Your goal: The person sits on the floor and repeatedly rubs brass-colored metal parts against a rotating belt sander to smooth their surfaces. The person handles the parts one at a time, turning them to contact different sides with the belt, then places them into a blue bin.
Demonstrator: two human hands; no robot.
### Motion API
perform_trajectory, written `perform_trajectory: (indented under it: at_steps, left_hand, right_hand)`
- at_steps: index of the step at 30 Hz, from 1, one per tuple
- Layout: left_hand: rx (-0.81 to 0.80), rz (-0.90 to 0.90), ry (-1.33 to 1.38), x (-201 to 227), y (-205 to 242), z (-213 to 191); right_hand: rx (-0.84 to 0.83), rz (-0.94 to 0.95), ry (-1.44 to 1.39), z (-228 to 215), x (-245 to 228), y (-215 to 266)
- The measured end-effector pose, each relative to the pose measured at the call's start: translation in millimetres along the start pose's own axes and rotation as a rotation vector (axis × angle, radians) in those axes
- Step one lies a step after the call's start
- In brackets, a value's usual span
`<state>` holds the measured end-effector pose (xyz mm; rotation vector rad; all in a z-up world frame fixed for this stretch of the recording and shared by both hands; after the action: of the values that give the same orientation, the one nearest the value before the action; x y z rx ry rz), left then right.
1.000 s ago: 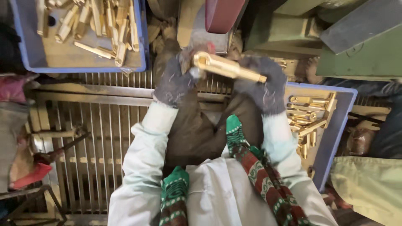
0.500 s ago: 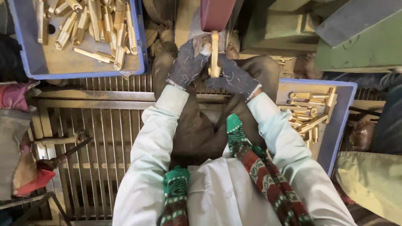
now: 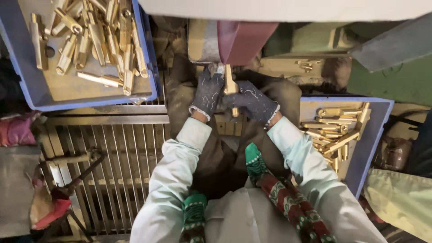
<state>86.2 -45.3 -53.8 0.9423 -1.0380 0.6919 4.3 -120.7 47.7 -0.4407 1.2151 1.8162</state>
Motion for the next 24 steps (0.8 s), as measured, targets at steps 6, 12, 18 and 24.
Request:
perform_trajectory:
  at_steps: [6,12,18,24]
  left_hand:
    - [-0.002,0.364,-0.819,7.0,-1.3,8.3]
    - [-0.217,-0.034,0.083,46.1,43.4,19.0]
    - [-0.421,0.053,0.220,157.9,139.5,37.3]
    - [-0.680,0.154,0.201,180.2,120.8,55.7]
  right_hand:
    - [0.097,0.105,-0.195,-10.5,-4.1,-12.9]
    - [-0.074,-0.183,0.358,15.0,-15.1,50.4]
    - [0.247,-0.390,0.667,24.2,2.2,117.1]
    - [-0.371,0.050,-0.677,68.5,47.3,95.1]
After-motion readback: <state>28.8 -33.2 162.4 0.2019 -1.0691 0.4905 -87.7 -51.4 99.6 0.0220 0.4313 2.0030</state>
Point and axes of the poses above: each hand's wrist, its own y-axis away from the middle knuckle, its own z-axis out of the palm, x = y × z, the point moved 10 cm from there along -y, towards the middle knuckle, and after that the axes turned 2 degrees about x, right-handed, at the moved point
